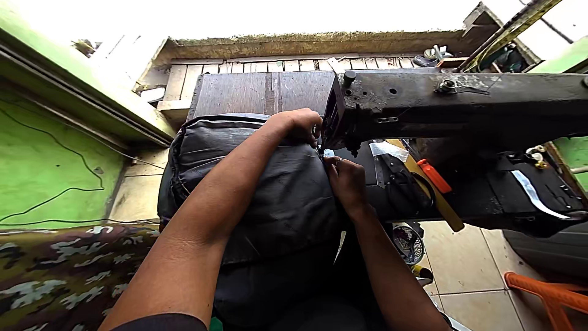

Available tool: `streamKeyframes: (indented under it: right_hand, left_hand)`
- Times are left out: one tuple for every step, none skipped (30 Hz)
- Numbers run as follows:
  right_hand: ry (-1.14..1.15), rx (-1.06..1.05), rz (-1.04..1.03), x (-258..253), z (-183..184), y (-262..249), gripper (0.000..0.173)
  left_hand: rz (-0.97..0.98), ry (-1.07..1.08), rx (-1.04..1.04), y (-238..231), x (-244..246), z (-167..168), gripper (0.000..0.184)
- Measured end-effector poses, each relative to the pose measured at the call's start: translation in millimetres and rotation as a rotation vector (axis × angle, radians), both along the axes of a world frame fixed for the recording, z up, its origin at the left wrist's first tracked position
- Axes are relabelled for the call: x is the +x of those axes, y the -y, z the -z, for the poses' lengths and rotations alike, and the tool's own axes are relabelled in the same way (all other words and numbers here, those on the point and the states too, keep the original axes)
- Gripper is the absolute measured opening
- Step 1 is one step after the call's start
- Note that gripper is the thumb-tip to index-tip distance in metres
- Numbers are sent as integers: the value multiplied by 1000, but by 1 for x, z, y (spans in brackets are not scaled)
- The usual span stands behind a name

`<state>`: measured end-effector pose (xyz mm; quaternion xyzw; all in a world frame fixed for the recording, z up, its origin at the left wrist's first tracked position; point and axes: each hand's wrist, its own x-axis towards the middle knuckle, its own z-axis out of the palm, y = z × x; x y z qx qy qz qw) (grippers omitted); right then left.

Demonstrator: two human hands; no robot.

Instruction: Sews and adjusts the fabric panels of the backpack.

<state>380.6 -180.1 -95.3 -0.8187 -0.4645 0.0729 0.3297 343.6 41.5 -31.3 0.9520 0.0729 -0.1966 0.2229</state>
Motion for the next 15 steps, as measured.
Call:
streamKeyframes:
  right_hand:
    - [-1,-1,-5,0,0,2,19]
    - [-1,1,-9,-2,0,5,19]
    - [4,4,-7,-3,0,8,20]
    - [17,8,0,-5,1,10,21]
    - [31,13,7,-6,2,10,21]
    - [37,20,10,-6,2,9,21]
    - [35,20,12,-7,2,8,21]
    - [28,22,15,-7,3,7,21]
    - [24,27,19,-6,3,6,21]
    - [25,32,20,-5,4,6,21]
    - [28,27,18,-4,3,6,21]
    - [33,5,14,-5,3,7,21]
    - [39,-45,9,-7,0,8,22]
    - [50,-124,3,-10,-5,9,25]
    - [60,-212,-2,-14,-10,9,28]
  left_hand:
    - [-2,11,-4,3,-1,0,21]
    - [-4,34,-8,7,-4,1,21]
    - [-1,54,-9,11,-5,1,20]
    - [1,66,-9,13,-7,0,20]
    - [1,70,-6,14,-7,0,19]
    - [-1,65,-3,13,-7,-1,19]
    - [-4,58,-3,12,-7,0,20]
    - [-2,54,-8,10,-6,2,20]
    - [3,57,-15,7,-5,4,20]
    - [7,62,-24,5,-3,5,19]
    - [14,67,-28,3,-2,5,19]
    - [19,65,-28,4,-4,5,20]
    - [16,43,-13,5,-7,3,21]
    - [4,4,14,6,-12,-1,25]
    - [-25,-48,52,7,-17,-5,32]
